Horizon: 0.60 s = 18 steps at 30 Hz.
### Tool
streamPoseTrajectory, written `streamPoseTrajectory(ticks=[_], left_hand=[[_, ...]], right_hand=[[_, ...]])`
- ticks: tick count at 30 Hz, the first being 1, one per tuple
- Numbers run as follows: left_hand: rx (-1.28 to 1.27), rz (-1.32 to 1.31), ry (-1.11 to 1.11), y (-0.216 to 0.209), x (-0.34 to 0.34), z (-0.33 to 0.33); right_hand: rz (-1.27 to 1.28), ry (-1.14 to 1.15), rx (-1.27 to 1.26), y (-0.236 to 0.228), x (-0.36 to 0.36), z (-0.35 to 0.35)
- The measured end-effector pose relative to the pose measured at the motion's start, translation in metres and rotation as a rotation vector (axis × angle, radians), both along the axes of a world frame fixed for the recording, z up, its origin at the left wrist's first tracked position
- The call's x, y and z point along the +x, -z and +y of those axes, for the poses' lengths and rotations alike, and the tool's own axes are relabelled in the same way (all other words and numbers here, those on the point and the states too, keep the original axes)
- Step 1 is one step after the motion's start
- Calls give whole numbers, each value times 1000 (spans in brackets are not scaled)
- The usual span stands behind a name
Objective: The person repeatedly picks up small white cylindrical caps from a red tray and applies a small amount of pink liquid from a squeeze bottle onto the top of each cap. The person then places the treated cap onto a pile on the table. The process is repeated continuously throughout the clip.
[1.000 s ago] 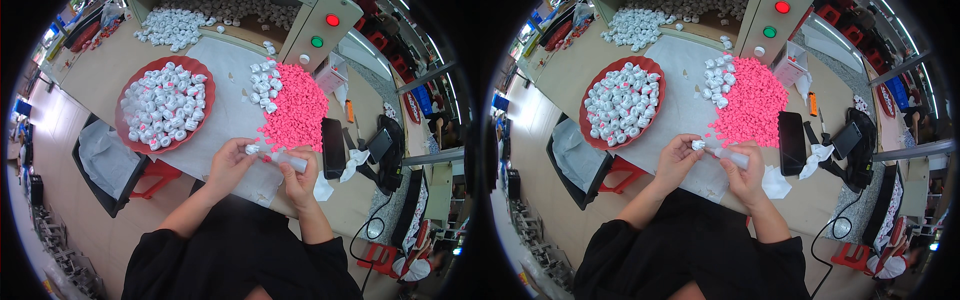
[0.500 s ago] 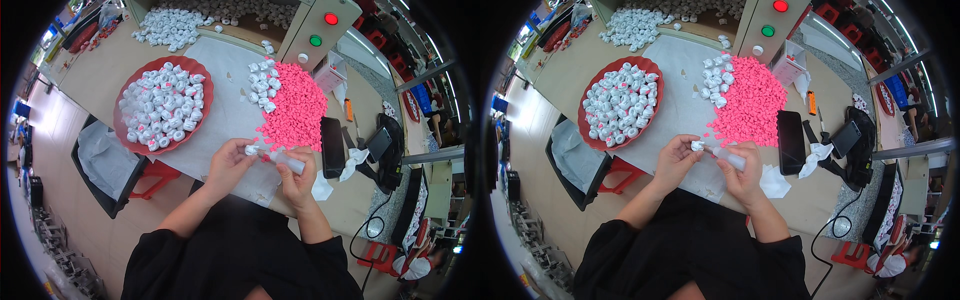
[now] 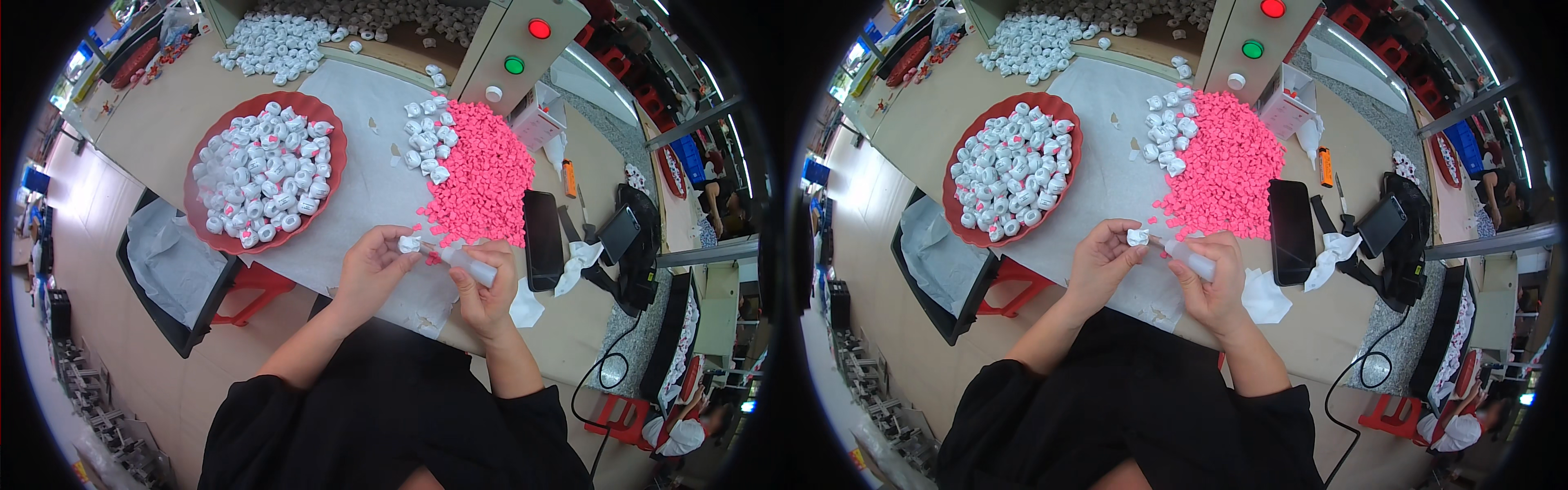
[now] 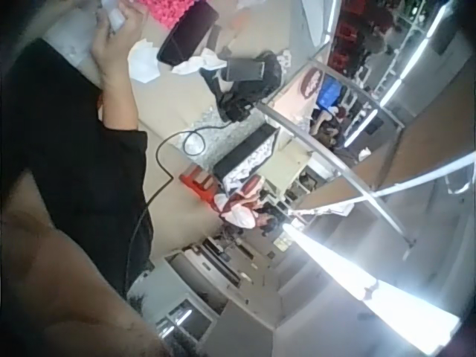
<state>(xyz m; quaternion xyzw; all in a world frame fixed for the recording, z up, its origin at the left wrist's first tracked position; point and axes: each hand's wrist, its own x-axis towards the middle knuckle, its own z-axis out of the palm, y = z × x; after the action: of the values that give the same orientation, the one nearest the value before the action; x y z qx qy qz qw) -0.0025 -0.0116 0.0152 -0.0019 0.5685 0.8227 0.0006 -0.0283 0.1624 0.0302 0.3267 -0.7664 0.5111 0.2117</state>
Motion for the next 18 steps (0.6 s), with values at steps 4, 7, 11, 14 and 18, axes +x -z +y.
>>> streamPoseTrajectory(ticks=[4, 7, 11, 14, 18], left_hand=[[-4, -22, 15, 2, 0, -1], [9, -17, 10, 1, 0, -2], [7, 7, 1, 1, 0, -1], [-26, 7, -6, 2, 0, -2], [-18, 12, -10, 3, -1, -1]], right_hand=[[-23, 28, -5, -3, 1, -1], [-24, 32, -16, -1, 0, -1], [-53, 37, -24, -3, 0, -1], [-83, 28, -58, 1, 0, 0], [-110, 18, -74, 2, 1, 1]])
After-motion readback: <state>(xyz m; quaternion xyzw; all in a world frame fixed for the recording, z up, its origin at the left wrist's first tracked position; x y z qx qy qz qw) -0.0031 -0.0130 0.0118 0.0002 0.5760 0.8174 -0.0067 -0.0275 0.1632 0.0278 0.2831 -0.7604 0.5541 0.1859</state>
